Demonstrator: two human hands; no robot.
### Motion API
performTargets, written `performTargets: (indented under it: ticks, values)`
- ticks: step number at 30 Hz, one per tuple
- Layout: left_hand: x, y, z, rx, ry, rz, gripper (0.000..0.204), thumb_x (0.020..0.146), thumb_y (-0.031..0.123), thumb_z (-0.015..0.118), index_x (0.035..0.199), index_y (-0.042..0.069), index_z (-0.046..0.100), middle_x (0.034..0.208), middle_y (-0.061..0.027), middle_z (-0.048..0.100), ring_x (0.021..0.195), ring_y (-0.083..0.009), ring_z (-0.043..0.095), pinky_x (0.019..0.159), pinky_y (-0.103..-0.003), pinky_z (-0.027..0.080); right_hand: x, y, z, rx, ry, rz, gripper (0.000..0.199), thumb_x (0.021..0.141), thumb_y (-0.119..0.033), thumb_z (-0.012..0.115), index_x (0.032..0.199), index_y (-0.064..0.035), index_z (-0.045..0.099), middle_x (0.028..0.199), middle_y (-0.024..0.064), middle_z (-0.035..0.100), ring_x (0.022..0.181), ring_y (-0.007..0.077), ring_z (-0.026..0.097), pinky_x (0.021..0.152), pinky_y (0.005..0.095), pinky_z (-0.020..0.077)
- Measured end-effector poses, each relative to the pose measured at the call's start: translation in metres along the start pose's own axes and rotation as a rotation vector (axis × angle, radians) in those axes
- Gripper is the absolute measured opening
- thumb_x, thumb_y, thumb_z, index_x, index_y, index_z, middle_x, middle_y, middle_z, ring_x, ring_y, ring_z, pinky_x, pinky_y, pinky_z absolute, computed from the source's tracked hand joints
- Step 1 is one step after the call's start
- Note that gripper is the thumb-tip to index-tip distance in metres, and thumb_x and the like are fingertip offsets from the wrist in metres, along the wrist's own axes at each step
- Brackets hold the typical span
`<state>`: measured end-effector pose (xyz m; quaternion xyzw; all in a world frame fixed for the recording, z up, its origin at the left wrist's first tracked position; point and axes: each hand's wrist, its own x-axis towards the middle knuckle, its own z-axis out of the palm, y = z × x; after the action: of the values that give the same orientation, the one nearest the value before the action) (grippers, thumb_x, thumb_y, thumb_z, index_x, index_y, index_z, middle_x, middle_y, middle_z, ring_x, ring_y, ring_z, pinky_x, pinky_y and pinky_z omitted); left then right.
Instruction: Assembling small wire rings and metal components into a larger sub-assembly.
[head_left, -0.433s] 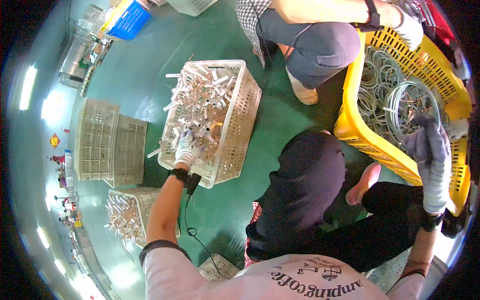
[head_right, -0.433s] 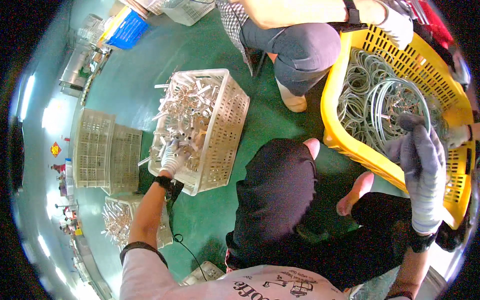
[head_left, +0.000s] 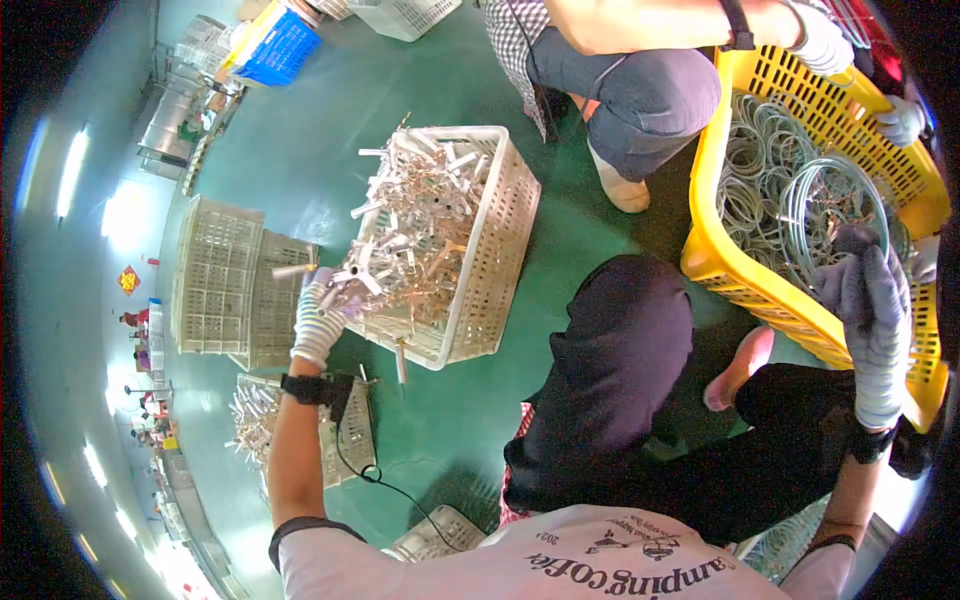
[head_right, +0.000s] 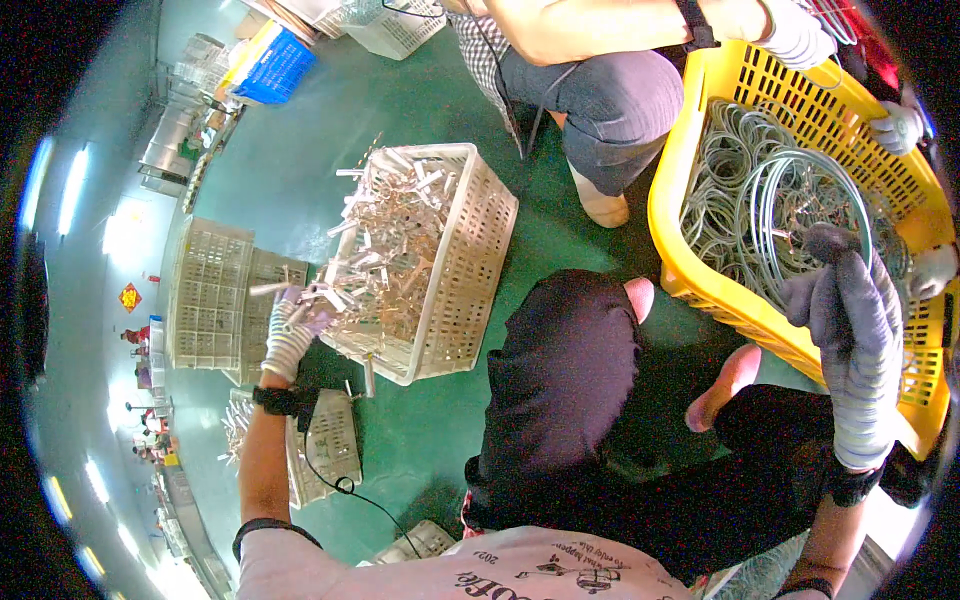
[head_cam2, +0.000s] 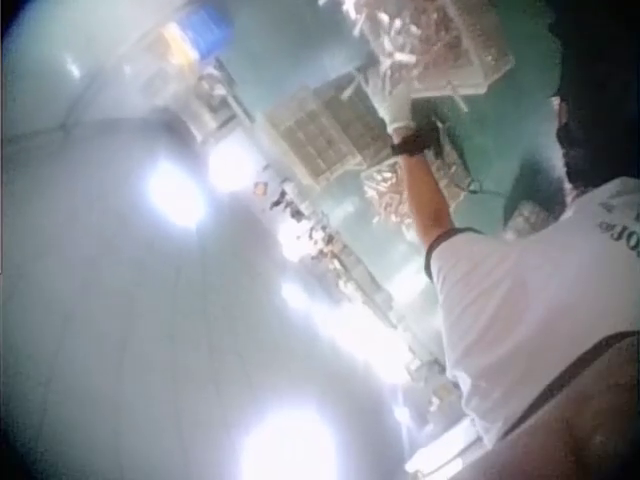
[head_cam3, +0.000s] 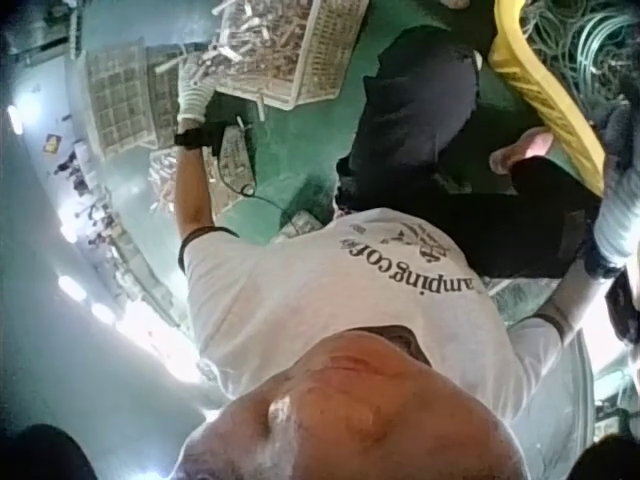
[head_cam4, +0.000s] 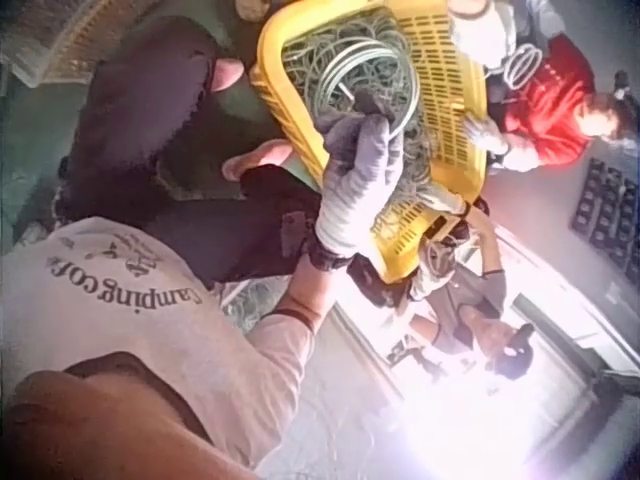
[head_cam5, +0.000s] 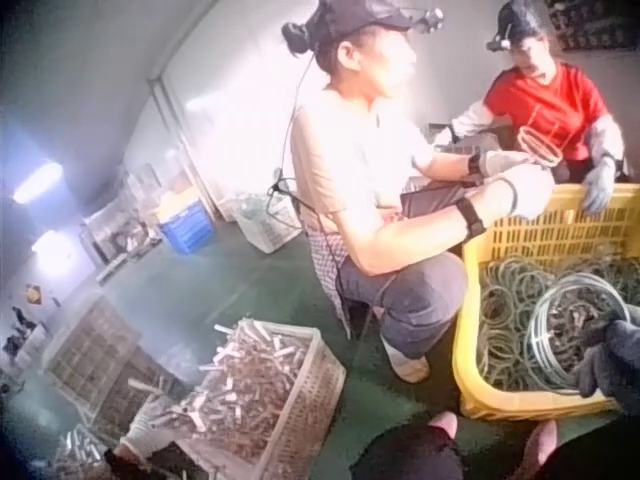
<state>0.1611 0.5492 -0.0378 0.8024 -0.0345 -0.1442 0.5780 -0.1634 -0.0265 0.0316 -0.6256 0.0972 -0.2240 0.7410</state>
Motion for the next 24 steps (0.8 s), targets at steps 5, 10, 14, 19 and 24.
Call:
performTargets:
  ticks: [5,10,14,19,24]
  values:
    - [-0.038,0.064,-0.002,1.012,0.086,0.434,0.038,0.070,0.002,0.072,0.104,0.004,0.055,0.105,-0.0087,0.054,0.095,-0.0176,0.056,0.079,-0.027,0.049,-0.006,-0.013,0.012,-0.095,0.058,-0.033,0.033,0.097,-0.027,0.046,0.113,-0.0007,0.058,0.053,-0.0042,0.035,0.051,0.0084,0.036,0.058,0.0248,0.0361]
    - [-0.029,0.055,-0.038,0.209,0.135,0.300,0.036,0.076,-0.001,0.068,0.110,0.004,0.054,0.105,-0.0072,0.058,0.092,-0.0134,0.057,0.074,-0.026,0.051,-0.015,-0.022,0.011,0.001,0.136,0.031,0.034,0.096,-0.028,0.048,0.111,0.0021,0.057,0.056,-0.0028,0.038,0.055,0.0104,0.042,0.061,0.0253,0.0391]
    - [-0.046,0.100,-0.027,0.273,0.142,0.389,0.038,0.074,0.001,0.073,0.106,0.005,0.052,0.100,-0.0045,0.062,0.089,-0.0136,0.060,0.075,-0.027,0.051,-0.019,-0.026,0.005,0.016,0.146,0.035,0.034,0.095,-0.027,0.050,0.112,0.0026,0.056,0.058,-0.0029,0.039,0.058,0.0106,0.045,0.062,0.0250,0.0400]
    - [-0.100,0.178,0.028,0.634,0.194,0.566,0.036,0.077,0.005,0.072,0.107,0.004,0.052,0.101,-0.0076,0.062,0.092,-0.0160,0.060,0.079,-0.028,0.050,-0.021,-0.027,-0.008,0.015,0.104,-0.041,0.034,0.095,-0.027,0.050,0.112,0.0024,0.056,0.059,-0.0029,0.041,0.058,0.0095,0.045,0.063,0.0238,0.0404]
    - [-0.135,0.216,0.056,0.695,0.124,0.712,0.032,0.084,0.007,0.063,0.115,0.003,0.052,0.109,-0.0082,0.060,0.100,-0.0170,0.058,0.089,-0.030,0.047,-0.026,-0.041,-0.006,0.039,0.181,-0.080,0.034,0.096,-0.026,0.050,0.112,0.0028,0.056,0.062,-0.0021,0.045,0.060,0.0079,0.045,0.063,0.0208,0.0393]
